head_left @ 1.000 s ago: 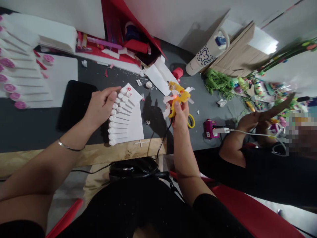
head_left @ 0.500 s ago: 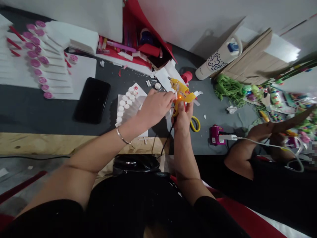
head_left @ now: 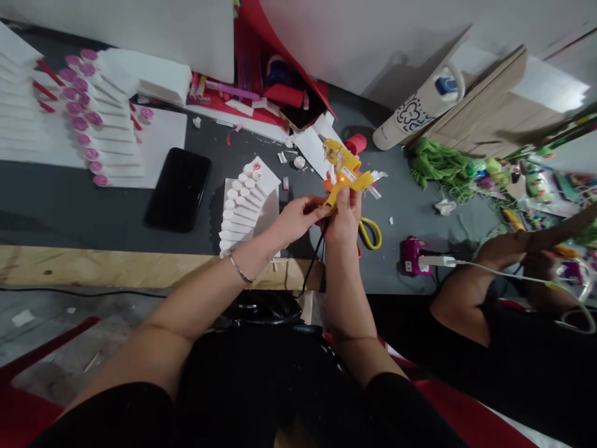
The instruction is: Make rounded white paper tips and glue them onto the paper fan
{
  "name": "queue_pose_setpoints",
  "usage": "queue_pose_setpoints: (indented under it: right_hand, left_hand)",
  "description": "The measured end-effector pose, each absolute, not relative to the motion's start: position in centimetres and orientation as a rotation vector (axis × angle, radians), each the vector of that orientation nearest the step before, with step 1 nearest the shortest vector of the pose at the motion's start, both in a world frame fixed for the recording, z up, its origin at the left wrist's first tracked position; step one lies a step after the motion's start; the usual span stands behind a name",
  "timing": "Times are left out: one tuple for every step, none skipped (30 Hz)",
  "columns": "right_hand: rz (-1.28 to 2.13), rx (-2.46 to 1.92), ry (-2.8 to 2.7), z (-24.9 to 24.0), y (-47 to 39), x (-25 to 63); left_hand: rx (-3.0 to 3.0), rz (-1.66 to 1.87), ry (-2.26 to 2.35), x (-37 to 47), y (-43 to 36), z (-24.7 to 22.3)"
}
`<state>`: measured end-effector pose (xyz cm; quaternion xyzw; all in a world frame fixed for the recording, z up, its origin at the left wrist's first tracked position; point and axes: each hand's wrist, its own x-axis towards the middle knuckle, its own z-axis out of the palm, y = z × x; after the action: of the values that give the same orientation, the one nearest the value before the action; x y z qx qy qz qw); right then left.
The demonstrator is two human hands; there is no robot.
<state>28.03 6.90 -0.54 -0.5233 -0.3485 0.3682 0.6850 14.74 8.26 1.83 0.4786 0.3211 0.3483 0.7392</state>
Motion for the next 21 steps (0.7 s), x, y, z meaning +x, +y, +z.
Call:
queue_pose_setpoints:
  right_hand:
    - [0.832, -1.178, -0.773, -0.6, 6.9, 28.1]
    - [0.835, -1.178, -0.763, -0.7, 6.9, 28.1]
    - [0.839, -1.174, -0.752, -0.8, 6.8, 28.0]
    - [0.842, -1.173, -0.743, -0.8, 6.8, 27.9]
    - [0.845, -1.179, -0.737, -0.8, 6.7, 27.8]
    - [0.846, -1.192, -0.734, -0.8, 6.6, 27.7]
    - [0.842, -1.208, -0.734, -0.8, 6.6, 27.6]
    - [0.837, -1.226, -0.737, -0.7, 6.5, 27.6]
    - [0.828, -1.241, -0.742, -0.6, 6.4, 27.6]
    - [0.81, -1.25, -0.746, -0.4, 6.4, 27.6]
    - [0.784, -1.252, -0.753, -0.3, 6.3, 27.7]
    - [0.756, -1.251, -0.765, -0.2, 6.1, 27.7]
    - [0.732, -1.246, -0.779, 0.0, 6.0, 27.7]
    - [0.71, -1.239, -0.791, 0.1, 5.7, 27.6]
    - [0.693, -1.232, -0.802, 0.2, 5.5, 27.4]
    - [0.686, -1.229, -0.812, 0.2, 5.2, 27.2]
    - [0.683, -1.232, -0.82, 0.2, 4.8, 26.9]
    - [0.683, -1.239, -0.828, 0.2, 4.4, 26.5]
    - [0.685, -1.248, -0.837, 0.2, 4.1, 26.2]
    - [0.692, -1.256, -0.849, 0.1, 3.8, 25.8]
    - [0.697, -1.262, -0.862, 0.1, 3.5, 25.6]
  left_hand:
    - [0.966, 0.784, 0.662, 14.9, 8.1, 1.6]
    - [0.894, 0.799, 0.629, 15.0, 8.0, 1.4]
    - [0.83, 0.81, 0.609, 15.1, 7.9, 1.2]
    - [0.777, 0.816, 0.602, 15.2, 7.7, 1.2]
    - [0.74, 0.817, 0.606, 15.3, 7.6, 1.2]
    - [0.716, 0.815, 0.621, 15.3, 7.3, 1.3]
    - [0.707, 0.803, 0.644, 15.2, 7.0, 1.5]
    - [0.712, 0.777, 0.676, 15.0, 6.6, 1.8]
    - [0.738, 0.741, 0.71, 14.7, 6.1, 2.1]
    - [0.784, 0.7, 0.746, 14.2, 5.7, 2.4]
    - [0.85, 0.674, 0.792, 13.5, 5.2, 2.8]
    - [0.943, 0.665, 0.832, 12.8, 4.8, 3.3]
    - [1.037, 0.704, 0.876, 12.1, 4.6, 3.7]
    - [1.125, 0.766, 0.914, 11.5, 4.6, 4.1]
    - [1.188, 0.833, 0.942, 11.0, 4.8, 4.5]
    - [1.219, 0.887, 0.962, 10.7, 5.2, 4.8]
    - [1.219, 0.907, 0.962, 10.6, 5.7, 5.1]
    - [1.206, 0.892, 0.948, 10.7, 6.3, 5.2]
    - [1.197, 0.863, 0.933, 11.0, 6.8, 5.4]
    - [1.193, 0.832, 0.918, 11.3, 7.3, 5.4]
    - [1.194, 0.806, 0.903, 11.8, 7.7, 5.5]
